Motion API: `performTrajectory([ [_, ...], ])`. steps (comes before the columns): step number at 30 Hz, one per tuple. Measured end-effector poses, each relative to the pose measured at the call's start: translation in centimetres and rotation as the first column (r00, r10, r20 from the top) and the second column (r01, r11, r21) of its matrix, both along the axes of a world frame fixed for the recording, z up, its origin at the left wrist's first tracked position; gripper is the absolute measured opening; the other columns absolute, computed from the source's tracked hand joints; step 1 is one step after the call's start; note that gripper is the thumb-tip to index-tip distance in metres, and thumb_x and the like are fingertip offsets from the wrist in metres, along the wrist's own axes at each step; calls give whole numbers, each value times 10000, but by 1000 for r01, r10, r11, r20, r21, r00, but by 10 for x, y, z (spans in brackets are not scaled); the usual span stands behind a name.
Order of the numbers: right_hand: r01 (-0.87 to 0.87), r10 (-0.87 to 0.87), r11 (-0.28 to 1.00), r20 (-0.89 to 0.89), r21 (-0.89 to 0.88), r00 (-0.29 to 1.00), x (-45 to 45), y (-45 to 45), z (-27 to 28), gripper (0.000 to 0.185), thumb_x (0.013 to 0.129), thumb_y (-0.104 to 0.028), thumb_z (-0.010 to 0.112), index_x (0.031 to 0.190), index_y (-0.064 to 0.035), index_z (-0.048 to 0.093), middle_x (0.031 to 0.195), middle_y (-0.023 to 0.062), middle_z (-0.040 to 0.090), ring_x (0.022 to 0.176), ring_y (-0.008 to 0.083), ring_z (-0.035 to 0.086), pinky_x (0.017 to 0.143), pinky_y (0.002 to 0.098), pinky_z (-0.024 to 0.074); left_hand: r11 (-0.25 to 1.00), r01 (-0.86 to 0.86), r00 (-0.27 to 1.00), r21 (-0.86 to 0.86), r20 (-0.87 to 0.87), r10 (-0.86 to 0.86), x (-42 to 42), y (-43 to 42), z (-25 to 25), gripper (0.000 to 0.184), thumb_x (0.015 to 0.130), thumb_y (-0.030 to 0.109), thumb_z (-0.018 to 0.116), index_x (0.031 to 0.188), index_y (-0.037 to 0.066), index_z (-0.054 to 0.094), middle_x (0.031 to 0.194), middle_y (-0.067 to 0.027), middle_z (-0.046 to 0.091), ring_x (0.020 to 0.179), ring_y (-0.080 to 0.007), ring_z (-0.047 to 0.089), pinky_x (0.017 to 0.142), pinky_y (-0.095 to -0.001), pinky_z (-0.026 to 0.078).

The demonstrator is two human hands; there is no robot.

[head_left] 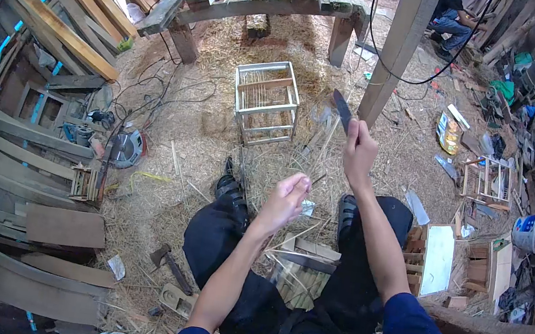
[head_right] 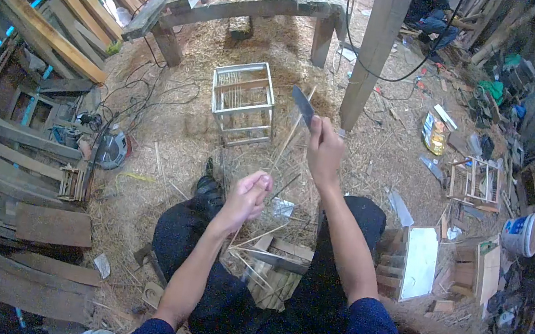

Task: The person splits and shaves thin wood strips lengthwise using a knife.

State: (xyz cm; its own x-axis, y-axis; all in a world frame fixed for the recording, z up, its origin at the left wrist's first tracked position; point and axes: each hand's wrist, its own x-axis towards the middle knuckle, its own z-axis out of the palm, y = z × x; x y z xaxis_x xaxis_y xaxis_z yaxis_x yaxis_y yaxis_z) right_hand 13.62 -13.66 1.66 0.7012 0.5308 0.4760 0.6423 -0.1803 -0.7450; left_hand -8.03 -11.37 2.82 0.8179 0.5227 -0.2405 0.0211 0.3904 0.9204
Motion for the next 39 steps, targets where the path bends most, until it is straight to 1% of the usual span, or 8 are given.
performTrajectory([
  [5, -265, 249, 964, 344, -1, 905, -37, -19, -16, 345, 1047, -297, 506, 808, -67, 600, 559, 135, 550, 455, 272, 569, 461, 404, 403, 965, -84, 994, 248, -40, 97, 3, 8, -16, 286, 1064, 361, 480, 950, 103, 528, 597, 93, 299, 435, -16, 261, 388, -214, 203],
  [8, 29, -28, 998, -19, 58, 999, -3, 3, 0, 308, 1004, -297, 585, 788, -80, 607, 576, 143, 568, 482, 301, 588, 469, 406, 421, 998, -21, 1000, 51, -18, 22, 5, -1, -5, 278, 1066, 346, 477, 946, 100, 524, 596, 92, 304, 431, -15, 262, 382, -216, 201],
  [12, -235, 211, 972, 342, 30, 916, -47, -21, -19, 361, 1048, -300, 503, 788, -66, 594, 560, 134, 557, 447, 289, 563, 448, 397, 407, 994, -74, 996, 85, -32, 77, 3, 1, -10, 288, 1063, 361, 482, 950, 100, 528, 608, 89, 311, 436, -19, 258, 390, -217, 201],
  [16, -45, 46, 998, -27, 40, 999, -12, 2, 1, 323, 1013, -294, 574, 777, -74, 576, 552, 154, 490, 467, 334, 535, 480, 428, 393, 997, -44, 999, 69, -1, 44, 6, -1, -12, 295, 1062, 367, 485, 955, 98, 539, 617, 89, 332, 456, -17, 281, 403, -207, 214],
  [21, -247, 240, 969, 356, -28, 903, -48, -19, -29, 316, 1042, -259, 501, 819, -73, 625, 590, 165, 576, 497, 311, 607, 495, 424, 444, 977, -110, 991, 181, -62, 123, 5, 5, -23, 311, 1059, 389, 484, 959, 100, 541, 611, 89, 333, 442, -16, 272, 390, -211, 201],
  [25, 53, -54, 998, -5, -37, 999, -2, 5, -7, 233, 997, -300, 584, 872, -118, 661, 636, 154, 624, 536, 311, 638, 496, 424, 458, 991, -55, 997, 124, -49, 62, 7, -5, -6, 299, 1075, 319, 461, 905, 85, 534, 596, 69, 354, 468, -34, 313, 412, -233, 254],
  [29, -210, 211, 977, 340, -40, 917, -47, -20, -33, 264, 1024, -287, 540, 865, -103, 641, 613, 159, 598, 514, 329, 606, 482, 430, 441, 976, -122, 988, 181, -76, 138, 6, 3, -16, 308, 1075, 324, 465, 900, 79, 531, 604, 70, 362, 478, -29, 341, 423, -236, 281],
  [39, -47, 49, 998, 82, -30, 995, -27, -5, -12, 347, 1057, -326, 457, 876, -91, 638, 601, 180, 582, 515, 344, 610, 497, 470, 436, 964, -93, 995, 247, 4, 95, 13, 3, -20, 314, 1069, 391, 455, 971, 104, 534, 613, 88, 324, 450, -13, 300, 402, -207, 234],
])
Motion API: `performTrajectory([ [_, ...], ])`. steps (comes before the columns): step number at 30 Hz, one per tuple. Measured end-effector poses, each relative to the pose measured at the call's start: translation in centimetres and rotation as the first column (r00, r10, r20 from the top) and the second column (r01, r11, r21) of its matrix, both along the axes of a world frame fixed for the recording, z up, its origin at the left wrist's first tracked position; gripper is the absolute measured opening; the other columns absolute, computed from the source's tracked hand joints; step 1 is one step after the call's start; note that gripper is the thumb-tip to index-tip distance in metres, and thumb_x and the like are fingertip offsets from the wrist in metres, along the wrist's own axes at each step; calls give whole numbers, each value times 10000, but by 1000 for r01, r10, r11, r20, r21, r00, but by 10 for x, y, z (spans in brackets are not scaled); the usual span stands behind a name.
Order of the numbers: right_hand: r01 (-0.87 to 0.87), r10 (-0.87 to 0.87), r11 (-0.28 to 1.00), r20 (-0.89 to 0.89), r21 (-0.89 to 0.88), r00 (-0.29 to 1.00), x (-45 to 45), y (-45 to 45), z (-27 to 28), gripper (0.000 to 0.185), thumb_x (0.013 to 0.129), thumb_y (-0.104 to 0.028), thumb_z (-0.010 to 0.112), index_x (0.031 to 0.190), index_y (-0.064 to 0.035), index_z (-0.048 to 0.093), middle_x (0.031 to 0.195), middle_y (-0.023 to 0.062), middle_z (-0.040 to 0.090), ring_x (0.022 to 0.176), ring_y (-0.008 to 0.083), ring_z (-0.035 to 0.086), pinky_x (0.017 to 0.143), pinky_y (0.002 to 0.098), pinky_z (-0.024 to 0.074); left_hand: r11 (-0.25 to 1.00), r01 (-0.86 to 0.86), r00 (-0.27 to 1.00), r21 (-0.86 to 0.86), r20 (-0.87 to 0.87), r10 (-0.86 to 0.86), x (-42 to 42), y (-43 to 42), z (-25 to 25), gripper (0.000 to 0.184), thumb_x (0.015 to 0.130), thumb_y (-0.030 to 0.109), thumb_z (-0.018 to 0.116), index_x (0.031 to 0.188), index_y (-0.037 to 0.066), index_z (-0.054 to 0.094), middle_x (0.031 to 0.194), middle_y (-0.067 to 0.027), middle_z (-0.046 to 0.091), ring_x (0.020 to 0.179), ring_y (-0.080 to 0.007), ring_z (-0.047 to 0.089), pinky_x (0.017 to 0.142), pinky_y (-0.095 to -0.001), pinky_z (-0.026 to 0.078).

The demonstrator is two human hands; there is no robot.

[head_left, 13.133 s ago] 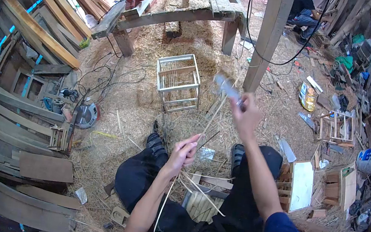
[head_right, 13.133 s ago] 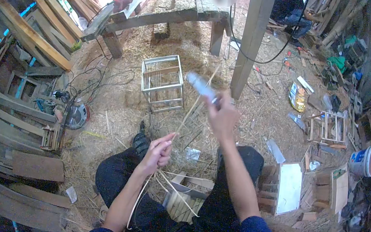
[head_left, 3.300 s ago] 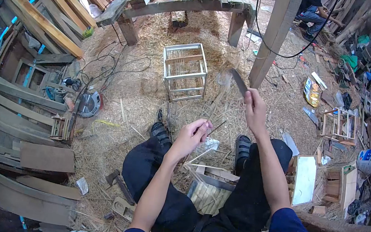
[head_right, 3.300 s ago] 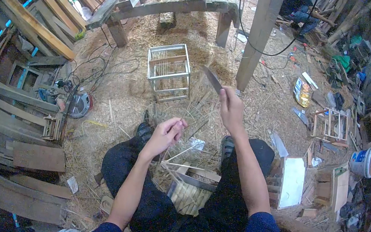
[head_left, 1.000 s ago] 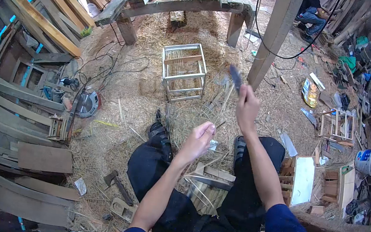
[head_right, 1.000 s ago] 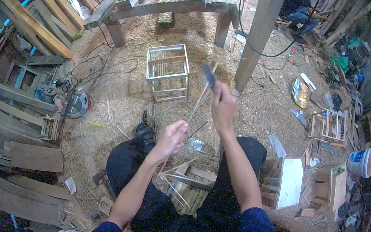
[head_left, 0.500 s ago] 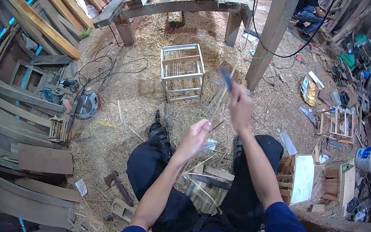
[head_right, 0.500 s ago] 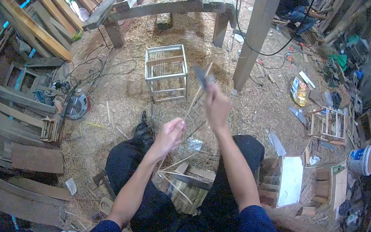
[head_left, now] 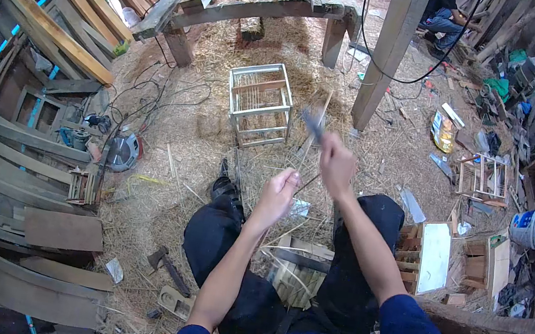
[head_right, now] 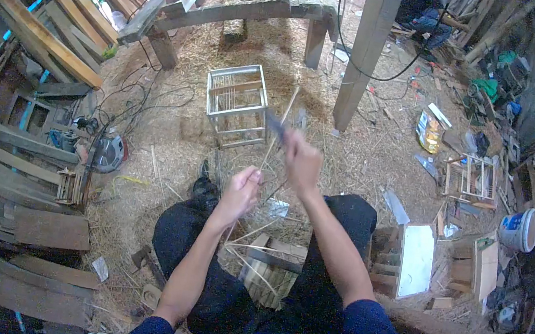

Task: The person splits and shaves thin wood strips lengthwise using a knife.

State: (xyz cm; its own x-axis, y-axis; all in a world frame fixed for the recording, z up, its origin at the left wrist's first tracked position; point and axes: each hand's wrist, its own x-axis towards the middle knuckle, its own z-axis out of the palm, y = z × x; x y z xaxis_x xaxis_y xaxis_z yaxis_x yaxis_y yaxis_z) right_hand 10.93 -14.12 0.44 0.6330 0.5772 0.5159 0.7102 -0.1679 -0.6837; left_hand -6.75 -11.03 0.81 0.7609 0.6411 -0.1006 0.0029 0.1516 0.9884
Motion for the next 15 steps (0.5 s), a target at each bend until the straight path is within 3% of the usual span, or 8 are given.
performTrajectory([
  [1, 37, -33, 998, -80, 44, 996, 6, 6, 5, 345, 1056, -326, 457, 878, -92, 637, 597, 181, 579, 513, 341, 611, 498, 470, 436, 999, 24, 1000, -41, 15, -23, 0, 0, 2, 315, 1071, 391, 451, 971, 104, 534, 613, 89, 322, 448, -12, 299, 401, -206, 234],
  [5, -75, 76, 996, 10, -56, 997, -7, -2, -15, 326, 1057, -311, 452, 911, -91, 644, 603, 181, 583, 512, 323, 614, 496, 457, 441, 990, -49, 999, -129, -24, 47, -5, -1, 12, 304, 1069, 378, 461, 953, 104, 520, 598, 89, 308, 432, -15, 290, 386, -215, 229],
  [7, -138, 151, 982, 101, -127, 983, -10, -8, -11, 316, 1058, -299, 449, 936, -89, 651, 610, 183, 589, 515, 320, 618, 496, 451, 447, 999, -31, 999, -42, -44, 29, -5, 0, 9, 296, 1069, 363, 468, 955, 97, 528, 592, 85, 313, 433, -22, 300, 384, -218, 234],
  [8, -57, 57, 998, -32, 17, 998, 0, 1, -5, 288, 1052, -277, 460, 992, -91, 671, 618, 190, 590, 524, 330, 625, 503, 451, 457, 999, -15, 999, -32, -31, 14, -3, -1, 7, 295, 1069, 360, 468, 957, 95, 530, 594, 85, 318, 434, -24, 302, 385, -218, 235],
  [11, -12, 10, 999, 57, 30, 998, 4, 6, -19, 288, 1053, -273, 457, 1035, -94, 682, 613, 193, 588, 536, 343, 632, 512, 456, 464, 999, -26, 998, 32, -57, 28, -5, 0, 1, 296, 1070, 331, 467, 940, 76, 544, 602, 56, 357, 472, -42, 348, 421, -245, 279],
  [12, -100, 93, 995, 207, 22, 974, -15, 0, -27, 309, 1059, -279, 443, 1024, -84, 680, 599, 184, 586, 545, 353, 634, 509, 456, 467, 996, -46, 995, 82, -89, 54, -8, 5, 2, 309, 1067, 316, 471, 914, 59, 547, 604, 29, 387, 506, -60, 388, 456, -273, 320],
  [14, -33, 36, 999, 134, -29, 990, -5, 1, -30, 329, 1059, -298, 441, 994, -77, 676, 604, 192, 593, 551, 366, 636, 511, 466, 471, 991, -47, 988, 126, -140, 64, -10, 9, 0, 316, 1060, 281, 475, 889, 27, 555, 612, -19, 429, 554, -93, 445, 506, -320, 370],
  [15, 3, 3, 999, 93, -54, 996, -1, 2, -23, 340, 1058, -307, 440, 979, -73, 673, 606, 196, 596, 554, 372, 637, 511, 471, 472, 992, -28, 994, 124, -105, 41, -7, 7, -2, 309, 1066, 306, 464, 909, 52, 544, 610, 14, 394, 516, -71, 399, 469, -288, 328],
])
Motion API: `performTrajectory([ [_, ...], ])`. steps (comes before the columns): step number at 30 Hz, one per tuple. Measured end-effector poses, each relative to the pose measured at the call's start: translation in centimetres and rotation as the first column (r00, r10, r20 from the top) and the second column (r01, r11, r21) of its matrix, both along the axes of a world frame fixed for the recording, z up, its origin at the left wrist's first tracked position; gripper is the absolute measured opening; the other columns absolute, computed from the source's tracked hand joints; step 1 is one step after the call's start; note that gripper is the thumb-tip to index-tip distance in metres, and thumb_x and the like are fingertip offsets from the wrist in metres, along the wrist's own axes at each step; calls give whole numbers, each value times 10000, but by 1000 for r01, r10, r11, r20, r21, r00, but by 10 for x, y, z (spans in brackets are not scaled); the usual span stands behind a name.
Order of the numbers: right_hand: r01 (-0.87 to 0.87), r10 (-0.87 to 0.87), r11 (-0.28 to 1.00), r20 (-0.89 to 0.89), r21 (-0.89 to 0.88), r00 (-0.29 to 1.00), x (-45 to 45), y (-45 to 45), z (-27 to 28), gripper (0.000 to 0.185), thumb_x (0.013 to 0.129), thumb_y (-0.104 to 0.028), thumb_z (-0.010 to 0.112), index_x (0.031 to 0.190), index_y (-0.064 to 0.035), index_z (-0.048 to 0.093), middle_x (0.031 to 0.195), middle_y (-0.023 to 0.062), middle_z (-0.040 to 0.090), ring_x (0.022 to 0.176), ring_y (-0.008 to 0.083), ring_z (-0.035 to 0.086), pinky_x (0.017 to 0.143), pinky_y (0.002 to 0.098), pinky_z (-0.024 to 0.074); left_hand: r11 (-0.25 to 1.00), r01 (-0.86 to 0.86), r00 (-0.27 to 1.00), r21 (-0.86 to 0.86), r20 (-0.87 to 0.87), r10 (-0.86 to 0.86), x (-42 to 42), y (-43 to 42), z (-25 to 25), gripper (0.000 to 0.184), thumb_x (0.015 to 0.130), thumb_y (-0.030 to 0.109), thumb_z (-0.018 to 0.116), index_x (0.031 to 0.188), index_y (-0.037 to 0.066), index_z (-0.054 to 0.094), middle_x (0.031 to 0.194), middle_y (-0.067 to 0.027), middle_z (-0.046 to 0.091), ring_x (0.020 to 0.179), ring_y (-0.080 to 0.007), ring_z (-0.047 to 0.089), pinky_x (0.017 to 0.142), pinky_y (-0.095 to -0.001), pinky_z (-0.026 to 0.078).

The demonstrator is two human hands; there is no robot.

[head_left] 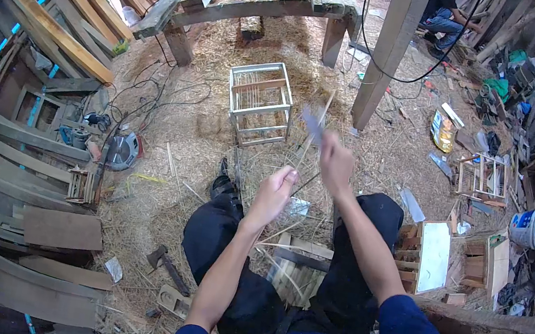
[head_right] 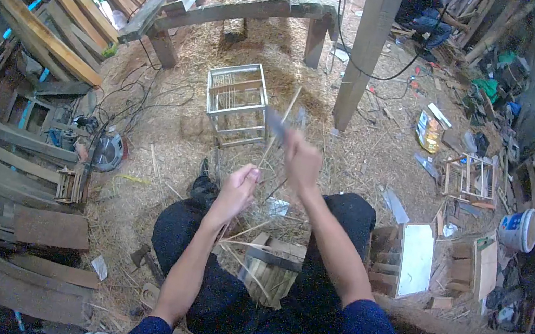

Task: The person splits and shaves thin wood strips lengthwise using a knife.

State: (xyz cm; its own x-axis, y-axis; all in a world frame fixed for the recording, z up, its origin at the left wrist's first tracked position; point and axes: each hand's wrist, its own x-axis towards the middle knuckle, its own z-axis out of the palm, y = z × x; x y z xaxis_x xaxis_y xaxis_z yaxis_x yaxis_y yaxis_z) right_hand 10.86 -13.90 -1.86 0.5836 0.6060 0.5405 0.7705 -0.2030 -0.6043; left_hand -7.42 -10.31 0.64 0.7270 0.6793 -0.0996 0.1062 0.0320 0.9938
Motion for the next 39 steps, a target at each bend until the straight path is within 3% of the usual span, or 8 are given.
performTrajectory([
  [5, -130, 130, 991, 39, 5, 991, -27, -11, -5, 391, 1073, -307, 404, 894, -55, 643, 600, 185, 597, 526, 343, 631, 495, 448, 464, 999, -9, 997, 39, 76, 6, 3, 3, -11, 303, 1077, 352, 446, 933, 96, 519, 612, 76, 331, 446, -24, 308, 395, -225, 244],
  [9, 30, -17, 999, -287, 39, 958, 2, 5, 35, 375, 1060, -333, 431, 862, -82, 627, 609, 183, 600, 541, 352, 631, 522, 461, 469, 998, 13, 998, 54, 53, -16, 6, -2, -1, 291, 1080, 325, 442, 928, 90, 521, 618, 77, 339, 449, -24, 307, 399, -226, 243],
  [13, -160, 161, 987, 87, -17, 983, -29, -10, 3, 395, 1072, -334, 404, 865, -84, 630, 587, 164, 587, 533, 346, 630, 508, 450, 466, 999, 7, 997, -32, 71, -5, 1, 2, -7, 275, 1080, 305, 445, 931, 88, 520, 584, 80, 320, 432, -22, 284, 388, -228, 234],
  [16, 36, -27, 999, -230, 35, 973, 1, 8, 20, 361, 1061, -343, 435, 854, -112, 620, 602, 165, 592, 564, 365, 637, 517, 463, 468, 998, 16, 996, -54, 88, -12, 6, -2, -2, 262, 1078, 301, 450, 934, 93, 521, 585, 82, 321, 434, -23, 286, 387, -224, 232],
  [21, -108, 109, 994, 130, -11, 986, -22, -1, -7, 355, 1072, -321, 409, 906, -97, 629, 630, 163, 622, 563, 359, 647, 502, 466, 466, 1000, -17, 997, -19, 77, 19, 3, 4, -4, 296, 1076, 361, 442, 951, 100, 505, 596, 80, 324, 424, -29, 296, 376, -220, 236],
  [24, 33, -27, 999, -162, 36, 986, -11, 11, 18, 340, 1062, -326, 430, 874, -108, 612, 621, 162, 615, 563, 370, 640, 503, 476, 463, 999, -5, 997, -32, 75, 8, 7, 0, -3, 318, 1076, 384, 434, 955, 100, 509, 606, 82, 328, 431, -27, 307, 379, -219, 237],
  [29, -110, 112, 992, 34, -56, 993, -29, -4, -3, 339, 1056, -336, 436, 916, -109, 645, 612, 175, 609, 559, 373, 636, 508, 478, 471, 1000, -21, 999, -13, 30, 22, 1, 8, -6, 319, 1075, 389, 438, 946, 106, 509, 615, 87, 330, 443, -22, 315, 387, -221, 241],
  [39, -33, 33, 999, -35, -8, 999, -24, 8, 3, 336, 1058, -344, 442, 896, -114, 627, 636, 166, 616, 577, 380, 631, 503, 478, 460, 933, -141, 987, 331, -31, 160, 4, 7, -7, 399, 1061, 340, 478, 925, -21, 578, 636, -130, 509, 588, -191, 469, 588, -394, 423],
])
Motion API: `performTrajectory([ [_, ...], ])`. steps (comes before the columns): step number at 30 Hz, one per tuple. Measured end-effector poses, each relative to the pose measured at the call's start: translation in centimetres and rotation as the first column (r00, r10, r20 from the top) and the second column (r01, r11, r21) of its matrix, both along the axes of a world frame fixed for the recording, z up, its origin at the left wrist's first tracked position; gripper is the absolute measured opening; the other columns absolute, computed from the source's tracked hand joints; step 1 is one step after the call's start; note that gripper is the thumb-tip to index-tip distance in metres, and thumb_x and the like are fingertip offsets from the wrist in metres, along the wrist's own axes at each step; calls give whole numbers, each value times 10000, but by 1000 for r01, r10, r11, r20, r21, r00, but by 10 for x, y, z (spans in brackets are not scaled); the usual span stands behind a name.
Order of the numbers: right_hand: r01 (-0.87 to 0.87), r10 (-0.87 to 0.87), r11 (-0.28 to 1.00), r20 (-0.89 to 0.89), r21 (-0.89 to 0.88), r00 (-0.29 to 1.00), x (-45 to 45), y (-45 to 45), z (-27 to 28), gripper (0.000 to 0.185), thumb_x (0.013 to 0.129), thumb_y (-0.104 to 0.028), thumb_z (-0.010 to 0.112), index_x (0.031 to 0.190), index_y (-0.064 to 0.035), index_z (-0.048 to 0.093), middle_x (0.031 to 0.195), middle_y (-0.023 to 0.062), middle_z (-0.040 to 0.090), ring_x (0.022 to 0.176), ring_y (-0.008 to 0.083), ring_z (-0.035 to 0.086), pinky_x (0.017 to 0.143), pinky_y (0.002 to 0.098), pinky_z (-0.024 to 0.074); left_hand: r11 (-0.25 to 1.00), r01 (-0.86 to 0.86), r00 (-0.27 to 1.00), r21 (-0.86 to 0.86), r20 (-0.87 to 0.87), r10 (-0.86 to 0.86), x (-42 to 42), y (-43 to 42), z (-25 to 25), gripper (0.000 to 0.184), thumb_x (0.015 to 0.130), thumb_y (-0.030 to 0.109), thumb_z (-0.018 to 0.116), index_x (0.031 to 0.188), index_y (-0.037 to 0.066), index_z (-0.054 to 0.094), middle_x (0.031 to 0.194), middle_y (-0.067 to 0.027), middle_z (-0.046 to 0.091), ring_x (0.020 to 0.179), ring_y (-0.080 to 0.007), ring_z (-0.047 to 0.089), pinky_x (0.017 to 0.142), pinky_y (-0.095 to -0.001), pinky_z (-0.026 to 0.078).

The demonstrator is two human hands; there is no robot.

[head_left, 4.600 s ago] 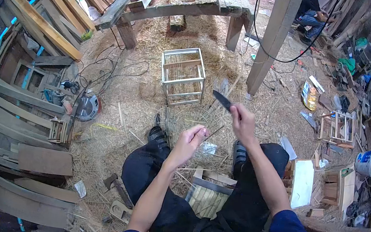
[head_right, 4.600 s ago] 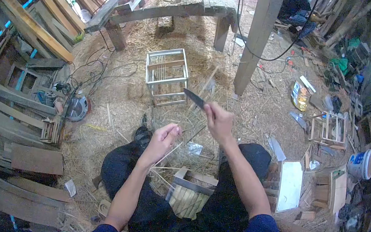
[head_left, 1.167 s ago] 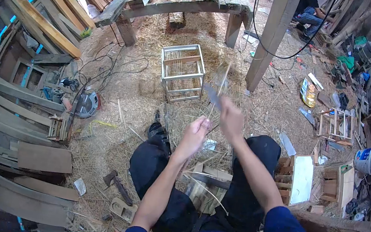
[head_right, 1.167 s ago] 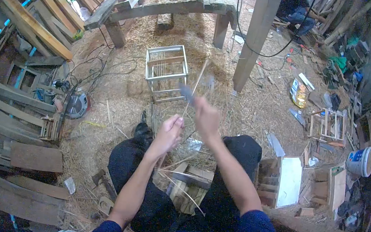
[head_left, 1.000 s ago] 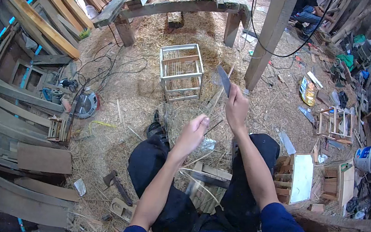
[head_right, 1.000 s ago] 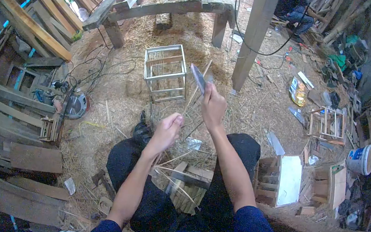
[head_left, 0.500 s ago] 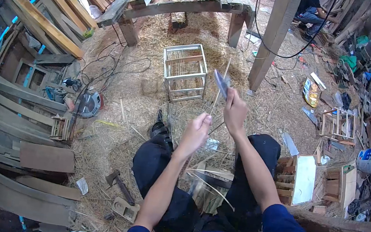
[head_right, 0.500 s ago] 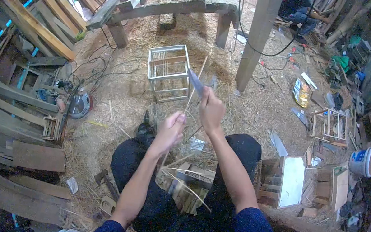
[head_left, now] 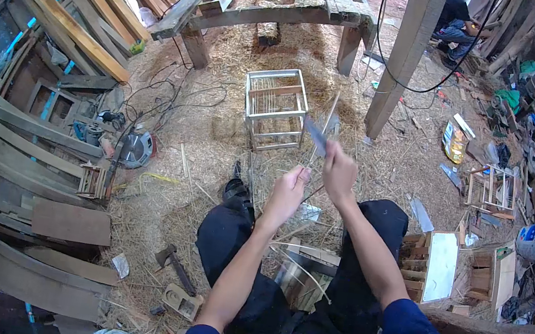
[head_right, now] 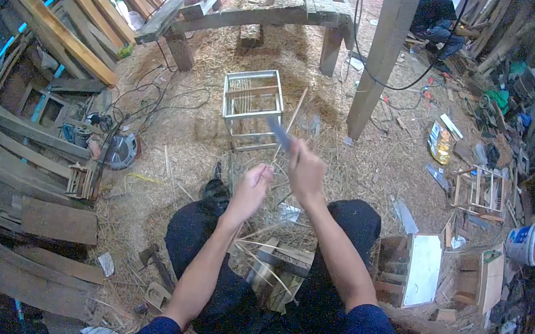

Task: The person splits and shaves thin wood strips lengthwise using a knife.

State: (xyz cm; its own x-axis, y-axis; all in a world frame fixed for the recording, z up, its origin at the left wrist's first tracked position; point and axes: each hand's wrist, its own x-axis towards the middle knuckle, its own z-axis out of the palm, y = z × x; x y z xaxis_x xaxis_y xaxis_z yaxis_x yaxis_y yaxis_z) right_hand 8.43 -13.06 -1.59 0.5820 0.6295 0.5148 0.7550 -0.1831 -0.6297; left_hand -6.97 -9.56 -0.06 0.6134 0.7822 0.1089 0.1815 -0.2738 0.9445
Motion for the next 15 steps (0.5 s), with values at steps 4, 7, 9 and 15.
performTrajectory([
  [4, -157, 151, 987, 139, 38, 979, -13, -14, -4, 349, 1060, -343, 435, 891, -111, 633, 639, 167, 617, 564, 367, 635, 504, 480, 467, 1000, -12, 999, 21, 45, 12, 3, 0, -2, 396, 1057, 332, 488, 924, -28, 583, 645, -147, 514, 595, -214, 460, 603, -401, 425],
  [7, 15, -15, 1000, -39, 13, 999, -3, -3, 4, 316, 1044, -321, 479, 866, -112, 634, 639, 166, 618, 554, 357, 633, 499, 473, 466, 998, -26, 999, 48, 31, 24, 6, 2, -4, 401, 1054, 331, 496, 911, -34, 578, 645, -145, 511, 603, -216, 455, 608, -400, 421],
  [9, -87, 85, 996, 77, 12, 993, -13, -15, 1, 326, 1045, -317, 480, 876, -101, 656, 642, 181, 619, 549, 361, 631, 498, 469, 468, 999, -28, 998, 28, 59, 26, 7, 2, -5, 407, 1053, 336, 498, 913, -37, 580, 646, -148, 515, 605, -218, 453, 609, -399, 420],
  [15, -40, 41, 999, -6, 20, 999, -4, -10, 11, 297, 1036, -308, 503, 904, -104, 674, 660, 176, 631, 542, 345, 634, 487, 456, 461, 1000, 11, 999, -21, -50, -12, 1, 6, 0, 416, 1050, 361, 497, 976, -34, 608, 659, -163, 543, 601, -236, 467, 617, -395, 432],
])
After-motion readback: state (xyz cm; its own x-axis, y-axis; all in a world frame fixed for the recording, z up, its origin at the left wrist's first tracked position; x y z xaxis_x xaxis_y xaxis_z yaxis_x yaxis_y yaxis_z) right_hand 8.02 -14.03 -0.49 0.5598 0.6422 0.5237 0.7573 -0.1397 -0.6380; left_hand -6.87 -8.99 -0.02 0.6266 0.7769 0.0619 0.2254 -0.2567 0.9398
